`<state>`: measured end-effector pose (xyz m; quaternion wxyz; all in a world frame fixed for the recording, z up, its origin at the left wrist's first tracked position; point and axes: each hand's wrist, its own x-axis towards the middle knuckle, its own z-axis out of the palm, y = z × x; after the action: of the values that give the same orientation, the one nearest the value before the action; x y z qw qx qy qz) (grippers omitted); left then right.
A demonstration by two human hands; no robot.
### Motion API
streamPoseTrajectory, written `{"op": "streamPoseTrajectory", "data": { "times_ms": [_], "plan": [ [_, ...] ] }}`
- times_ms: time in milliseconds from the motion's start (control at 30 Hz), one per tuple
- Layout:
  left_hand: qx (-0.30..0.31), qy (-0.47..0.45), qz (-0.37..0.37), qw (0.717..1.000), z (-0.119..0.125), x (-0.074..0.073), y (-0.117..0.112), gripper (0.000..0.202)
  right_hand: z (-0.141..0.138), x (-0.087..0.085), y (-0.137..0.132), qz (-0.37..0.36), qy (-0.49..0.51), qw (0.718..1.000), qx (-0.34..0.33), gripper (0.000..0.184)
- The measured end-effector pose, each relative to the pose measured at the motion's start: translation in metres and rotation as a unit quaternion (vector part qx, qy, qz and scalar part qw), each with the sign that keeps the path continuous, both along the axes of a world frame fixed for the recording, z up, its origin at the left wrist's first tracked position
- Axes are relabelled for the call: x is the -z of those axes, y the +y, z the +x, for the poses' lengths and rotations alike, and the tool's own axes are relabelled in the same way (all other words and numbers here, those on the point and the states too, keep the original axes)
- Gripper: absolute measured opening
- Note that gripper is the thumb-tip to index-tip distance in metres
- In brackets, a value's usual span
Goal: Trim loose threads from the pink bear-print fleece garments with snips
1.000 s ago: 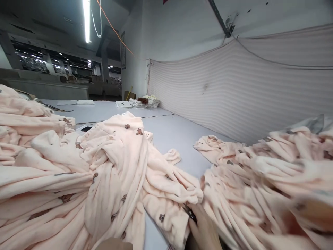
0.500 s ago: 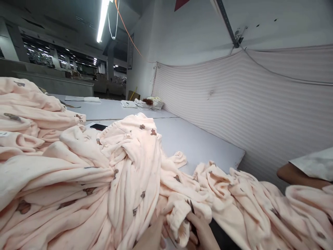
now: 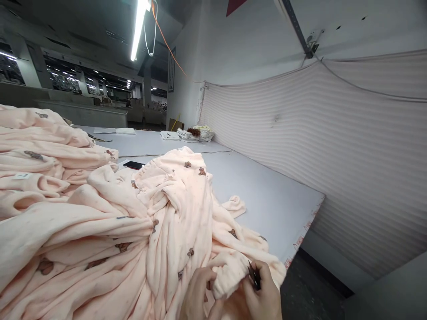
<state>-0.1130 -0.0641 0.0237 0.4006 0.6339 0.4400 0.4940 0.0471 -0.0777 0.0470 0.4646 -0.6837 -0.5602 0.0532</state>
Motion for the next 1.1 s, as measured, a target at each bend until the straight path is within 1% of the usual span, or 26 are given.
{"op": "streamPoseTrajectory", "data": {
  "times_ms": [67,133,200,267,333,367,400,467,533,667,767,867,967,1100],
  "plan": [
    [0.075,-0.042,-0.046,0.995,-0.001,-0.003,0.007,0.024,-0.002,0.0,0.007,0.009,-0.017,1.0,-0.016,0.008],
    [0.133,-0.075,-0.128,0.98,-0.001,-0.005,0.013,0.033,-0.002,-0.003,0.013,-0.008,-0.038,0.998,-0.048,0.011],
    [0.164,-0.139,-0.216,0.952,0.001,-0.007,0.017,0.037,0.001,-0.008,0.015,-0.046,-0.048,0.994,-0.086,0.015],
    [0.183,-0.254,-0.285,0.906,0.005,-0.009,0.02,0.038,0.008,-0.016,0.014,-0.082,-0.028,0.987,-0.133,0.013],
    [0.217,-0.351,-0.309,0.857,0.011,-0.013,0.02,0.036,0.017,-0.023,0.009,-0.093,0.008,0.978,-0.188,0.01],
    [0.236,-0.379,-0.31,0.839,0.013,-0.016,0.02,0.033,0.021,-0.026,0.005,-0.091,0.019,0.973,-0.212,0.014],
    [0.254,-0.396,-0.31,0.826,0.016,-0.019,0.019,0.03,0.025,-0.028,0.002,-0.093,0.022,0.969,-0.229,0.02],
    [0.277,-0.414,-0.313,0.809,0.021,-0.023,0.019,0.027,0.031,-0.031,-0.004,-0.103,0.008,0.965,-0.239,0.024],
    [0.276,-0.411,-0.323,0.807,0.026,-0.025,0.018,0.031,0.034,-0.033,-0.007,-0.114,-0.004,0.966,-0.233,0.023],
    [0.243,-0.384,-0.325,0.829,0.034,-0.022,0.019,0.035,0.036,-0.034,-0.01,-0.111,0.024,0.963,-0.242,0.022],
    [0.237,-0.391,-0.328,0.827,0.038,-0.022,0.018,0.029,0.04,-0.035,-0.013,-0.097,0.036,0.966,-0.238,0.022],
    [0.24,-0.4,-0.326,0.822,0.04,-0.024,0.016,0.026,0.046,-0.034,-0.016,-0.09,0.036,0.969,-0.229,0.021],
    [0.24,-0.397,-0.336,0.82,0.043,-0.026,0.012,0.026,0.048,-0.032,-0.018,-0.09,0.031,0.969,-0.227,0.02],
    [0.217,-0.376,-0.334,0.837,0.045,-0.026,0.009,0.027,0.048,-0.024,-0.016,-0.063,0.038,0.966,-0.247,0.022]
  ]
}}
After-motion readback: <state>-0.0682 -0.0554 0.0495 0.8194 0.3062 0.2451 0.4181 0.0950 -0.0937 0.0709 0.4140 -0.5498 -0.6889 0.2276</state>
